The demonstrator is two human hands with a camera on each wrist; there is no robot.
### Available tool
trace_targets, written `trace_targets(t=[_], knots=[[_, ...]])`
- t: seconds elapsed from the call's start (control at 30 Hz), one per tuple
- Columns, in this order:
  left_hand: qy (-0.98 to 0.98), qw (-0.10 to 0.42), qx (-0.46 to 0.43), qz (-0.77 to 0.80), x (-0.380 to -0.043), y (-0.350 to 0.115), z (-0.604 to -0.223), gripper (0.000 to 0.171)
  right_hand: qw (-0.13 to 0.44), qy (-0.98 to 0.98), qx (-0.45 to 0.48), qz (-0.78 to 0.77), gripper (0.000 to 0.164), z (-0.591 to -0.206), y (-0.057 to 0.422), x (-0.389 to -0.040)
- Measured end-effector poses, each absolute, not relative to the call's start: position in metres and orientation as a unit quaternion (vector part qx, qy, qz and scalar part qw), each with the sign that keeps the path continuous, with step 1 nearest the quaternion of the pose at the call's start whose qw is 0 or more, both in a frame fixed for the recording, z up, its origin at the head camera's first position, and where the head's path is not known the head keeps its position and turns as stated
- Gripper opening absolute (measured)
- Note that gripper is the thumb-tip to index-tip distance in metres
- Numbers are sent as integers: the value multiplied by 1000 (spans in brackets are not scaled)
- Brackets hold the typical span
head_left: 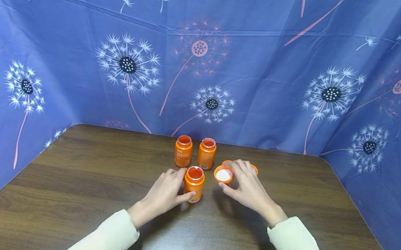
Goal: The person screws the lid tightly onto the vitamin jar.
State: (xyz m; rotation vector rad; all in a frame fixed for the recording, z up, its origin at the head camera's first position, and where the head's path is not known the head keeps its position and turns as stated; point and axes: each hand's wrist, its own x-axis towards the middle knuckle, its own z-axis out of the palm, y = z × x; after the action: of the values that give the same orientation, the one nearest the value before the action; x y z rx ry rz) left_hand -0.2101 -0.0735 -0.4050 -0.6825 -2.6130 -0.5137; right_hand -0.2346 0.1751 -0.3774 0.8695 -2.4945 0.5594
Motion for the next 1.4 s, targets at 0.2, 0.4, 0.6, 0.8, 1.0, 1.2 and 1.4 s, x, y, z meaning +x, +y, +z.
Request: trace_targets(t=[0.2, 0.4, 0.6, 0.8, 1.0, 1.2, 1.4], knots=[[-931, 199, -247, -183, -209, -73, -406, 61, 214, -893, 327, 222, 50, -377, 172, -234], [-931, 196, -249, -179, -208, -74, -407, 60, 211, -885, 341, 237, 50, -375, 169, -232], [-932, 194, -248, -178, -206, -74, -407, 61, 198, -888, 340, 238, 56, -371, 163, -230], [-932, 189, -250, -181, -205, -75, -406, 61, 196, -885, 345, 243, 53, -370, 158, -230], [-929, 193, -256, -185, -204, -75, -406, 61, 203, -883, 352, 233, 54, -370, 155, -230], [-926, 196, -261, -191, -204, -76, -406, 61, 200, -886, 348, 233, 54, -369, 155, -230], [-926, 185, -263, -200, -204, -76, -405, 59, 186, -888, 347, 237, 56, -368, 155, -230]])
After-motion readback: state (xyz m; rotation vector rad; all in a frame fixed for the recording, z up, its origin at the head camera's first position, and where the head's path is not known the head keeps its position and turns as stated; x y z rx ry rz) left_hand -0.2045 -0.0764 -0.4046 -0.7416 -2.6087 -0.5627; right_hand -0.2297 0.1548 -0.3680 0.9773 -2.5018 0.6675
